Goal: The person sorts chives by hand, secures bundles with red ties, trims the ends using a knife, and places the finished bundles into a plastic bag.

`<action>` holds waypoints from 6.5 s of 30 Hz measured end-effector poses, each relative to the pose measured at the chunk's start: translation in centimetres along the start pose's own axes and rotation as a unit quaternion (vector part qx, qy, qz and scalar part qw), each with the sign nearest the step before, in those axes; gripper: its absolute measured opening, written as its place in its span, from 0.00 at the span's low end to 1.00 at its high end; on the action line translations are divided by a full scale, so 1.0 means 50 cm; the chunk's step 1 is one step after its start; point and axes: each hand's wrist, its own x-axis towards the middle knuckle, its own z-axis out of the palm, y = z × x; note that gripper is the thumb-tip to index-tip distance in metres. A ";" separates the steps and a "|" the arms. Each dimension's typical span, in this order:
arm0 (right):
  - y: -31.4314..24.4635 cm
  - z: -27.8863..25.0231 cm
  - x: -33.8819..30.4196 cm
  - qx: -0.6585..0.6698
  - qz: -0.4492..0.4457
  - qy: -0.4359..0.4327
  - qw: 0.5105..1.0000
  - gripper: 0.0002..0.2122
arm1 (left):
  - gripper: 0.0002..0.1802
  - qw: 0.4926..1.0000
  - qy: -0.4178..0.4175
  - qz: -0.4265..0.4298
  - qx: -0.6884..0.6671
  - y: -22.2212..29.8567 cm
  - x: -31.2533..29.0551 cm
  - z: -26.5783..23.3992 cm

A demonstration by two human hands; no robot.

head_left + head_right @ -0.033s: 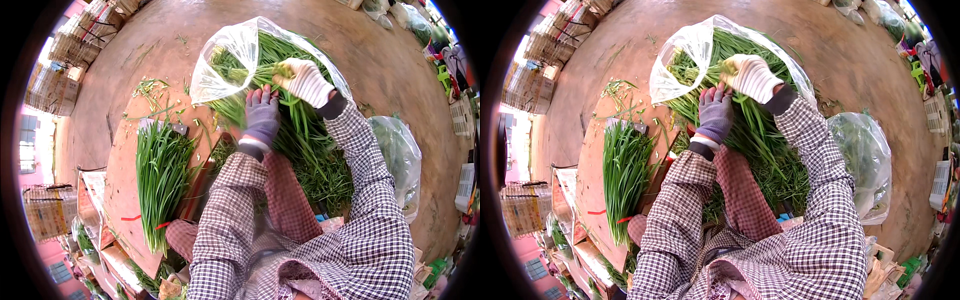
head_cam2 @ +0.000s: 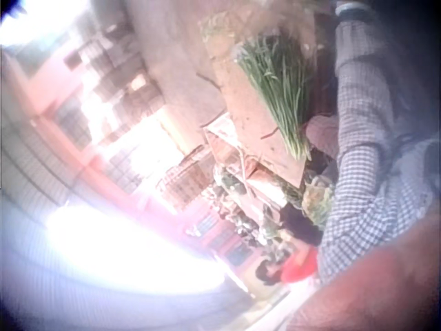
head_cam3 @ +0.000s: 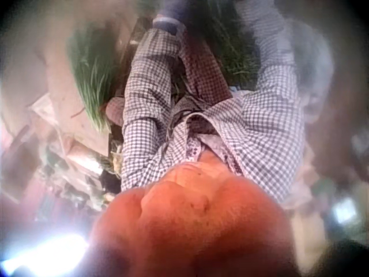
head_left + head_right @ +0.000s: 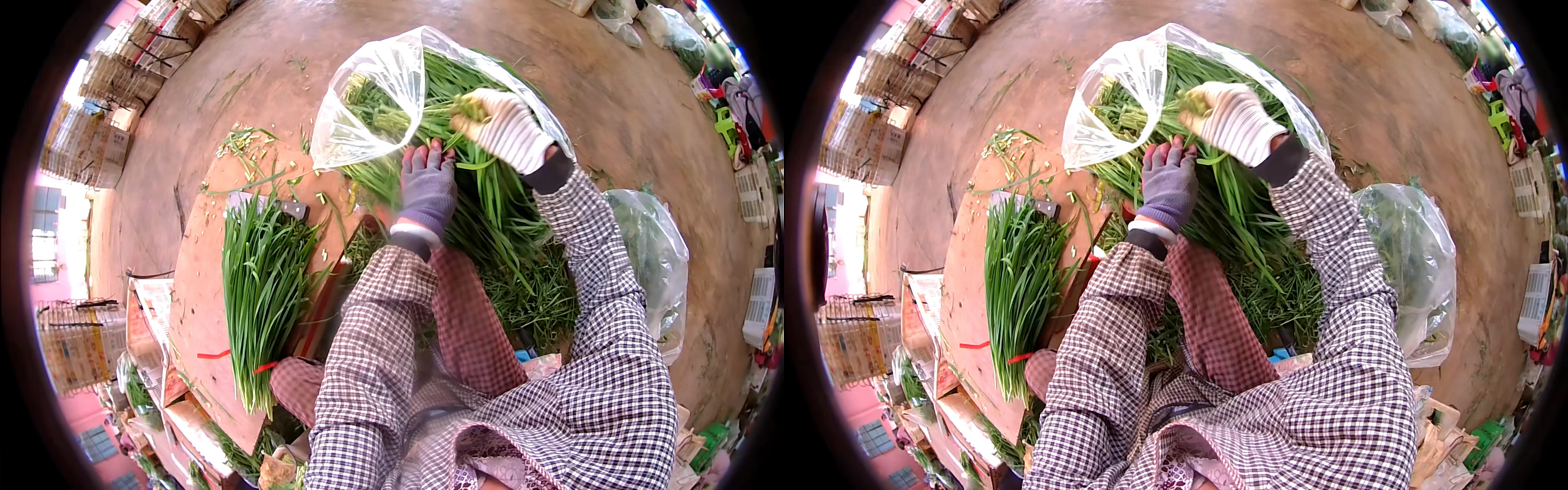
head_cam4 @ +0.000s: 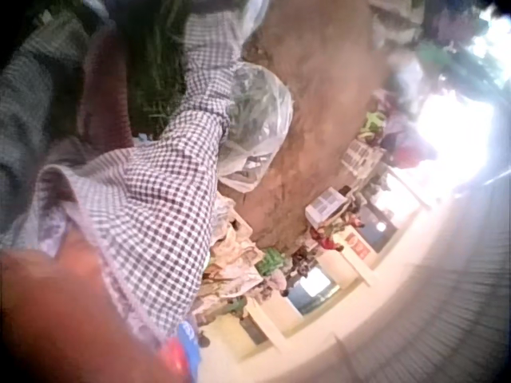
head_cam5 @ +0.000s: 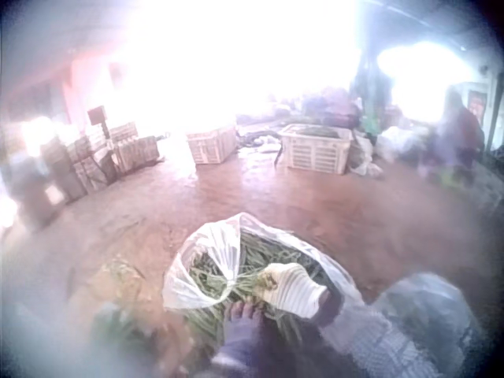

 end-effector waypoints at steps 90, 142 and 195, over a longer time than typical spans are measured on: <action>0.032 -0.214 -0.819 -0.004 0.479 -0.088 0.873 0.23 | 0.16 0.271 0.101 -0.513 -0.808 0.062 -0.649 -0.424; -0.021 0.221 -0.562 0.136 0.200 -0.115 0.963 0.14 | 0.20 0.560 0.016 -0.520 -0.644 0.054 -0.646 -0.308; 0.005 -0.056 -0.608 0.181 0.364 0.058 0.912 0.08 | 0.19 0.382 0.118 -0.501 -0.768 0.061 -0.610 -0.403</action>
